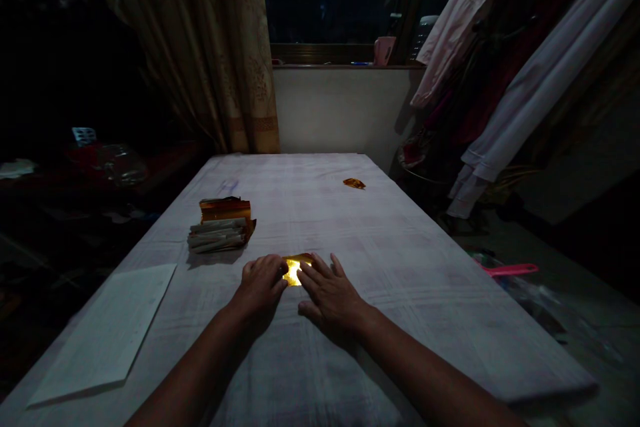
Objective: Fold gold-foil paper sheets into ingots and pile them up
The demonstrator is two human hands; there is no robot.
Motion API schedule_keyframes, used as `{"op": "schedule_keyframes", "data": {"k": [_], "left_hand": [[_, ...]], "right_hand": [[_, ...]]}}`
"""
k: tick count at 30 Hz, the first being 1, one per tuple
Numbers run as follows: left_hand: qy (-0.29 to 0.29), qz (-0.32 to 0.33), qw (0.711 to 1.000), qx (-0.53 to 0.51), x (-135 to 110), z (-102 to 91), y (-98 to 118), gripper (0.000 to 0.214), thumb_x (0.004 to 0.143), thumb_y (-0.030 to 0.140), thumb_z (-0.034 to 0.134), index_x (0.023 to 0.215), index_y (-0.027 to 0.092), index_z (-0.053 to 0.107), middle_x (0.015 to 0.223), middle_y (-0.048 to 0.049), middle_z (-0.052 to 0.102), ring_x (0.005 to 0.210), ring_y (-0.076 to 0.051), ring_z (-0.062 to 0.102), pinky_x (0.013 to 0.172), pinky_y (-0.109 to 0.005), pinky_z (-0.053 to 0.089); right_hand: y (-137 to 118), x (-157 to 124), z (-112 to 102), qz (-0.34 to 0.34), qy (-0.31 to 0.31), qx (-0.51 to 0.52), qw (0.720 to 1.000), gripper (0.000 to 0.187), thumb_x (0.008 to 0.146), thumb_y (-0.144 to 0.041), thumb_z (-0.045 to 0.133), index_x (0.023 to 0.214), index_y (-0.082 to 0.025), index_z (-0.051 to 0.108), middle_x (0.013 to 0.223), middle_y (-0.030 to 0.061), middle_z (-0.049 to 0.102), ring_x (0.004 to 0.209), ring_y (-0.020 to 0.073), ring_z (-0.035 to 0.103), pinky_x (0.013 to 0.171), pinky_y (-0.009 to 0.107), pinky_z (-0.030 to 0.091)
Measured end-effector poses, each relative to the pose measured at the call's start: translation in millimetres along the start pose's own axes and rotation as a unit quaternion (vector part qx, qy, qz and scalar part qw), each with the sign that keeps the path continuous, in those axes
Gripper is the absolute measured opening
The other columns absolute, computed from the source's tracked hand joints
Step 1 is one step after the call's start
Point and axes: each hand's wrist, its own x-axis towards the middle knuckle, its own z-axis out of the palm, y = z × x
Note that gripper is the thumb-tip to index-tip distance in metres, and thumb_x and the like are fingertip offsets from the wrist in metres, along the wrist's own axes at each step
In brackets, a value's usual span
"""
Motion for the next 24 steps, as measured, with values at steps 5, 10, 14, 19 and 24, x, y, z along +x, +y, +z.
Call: {"op": "schedule_keyframes", "data": {"k": [5, 10, 14, 19, 24], "left_hand": [[0.004, 0.006, 1.0, -0.004, -4.0, -6.1, 5.0, 0.021, 0.091, 0.019, 0.056, 0.108, 0.027, 0.065, 0.125, -0.0039, 0.065, 0.119, -0.025, 0.056, 0.102, -0.045, 0.034], [0.062, 0.069, 0.992, 0.089, -7.6, -8.9, 26.7, 0.015, 0.092, 0.015, 0.057, 0.097, 0.022, 0.069, 0.126, -0.0105, 0.067, 0.12, -0.029, 0.057, 0.113, -0.055, 0.026], [0.025, 0.128, 0.982, 0.137, -5.9, -5.5, 43.3, 0.016, 0.093, 0.013, 0.053, 0.09, 0.019, 0.067, 0.099, -0.0098, 0.072, 0.096, -0.027, 0.067, 0.094, -0.046, 0.046], [0.001, 0.144, 0.98, 0.141, -1.4, -5.0, 47.2, 0.017, 0.088, 0.007, 0.053, 0.085, 0.016, 0.066, 0.082, -0.0085, 0.07, 0.074, -0.024, 0.067, 0.07, -0.037, 0.05], [0.008, 0.143, 0.98, 0.135, 3.1, -4.3, 41.9, 0.02, 0.088, 0.005, 0.051, 0.084, 0.017, 0.067, 0.083, -0.0084, 0.07, 0.075, -0.023, 0.065, 0.07, -0.035, 0.049]], "right_hand": [[24.1, -17.3, -1.7, 0.052, 0.002, -0.031, 0.998, 0.062, 0.101, -0.052, 0.049, 0.154, -0.022, 0.041, 0.161, 0.0124, 0.039, 0.153, 0.0392, 0.018, 0.119, 0.072, 0.01], [29.1, -21.8, -4.8, 0.053, 0.006, -0.035, 0.998, 0.061, 0.1, -0.05, 0.052, 0.153, -0.022, 0.043, 0.159, 0.0132, 0.042, 0.152, 0.0381, 0.021, 0.119, 0.069, 0.013], [24.5, -15.4, -9.6, 0.052, 0.017, -0.033, 0.998, 0.056, 0.096, -0.047, 0.06, 0.144, -0.02, 0.052, 0.154, 0.0144, 0.048, 0.15, 0.0376, 0.028, 0.118, 0.066, 0.016], [20.3, -3.7, -15.6, 0.064, 0.04, -0.027, 0.997, 0.03, 0.091, -0.038, 0.069, 0.115, -0.02, 0.068, 0.136, 0.0108, 0.064, 0.143, 0.0336, 0.039, 0.118, 0.059, 0.021], [24.0, 2.2, -10.3, 0.044, 0.087, -0.009, 0.995, 0.007, 0.091, -0.025, 0.067, 0.096, -0.023, 0.071, 0.114, 0.0051, 0.074, 0.122, 0.0272, 0.057, 0.111, 0.05, 0.029]]}}
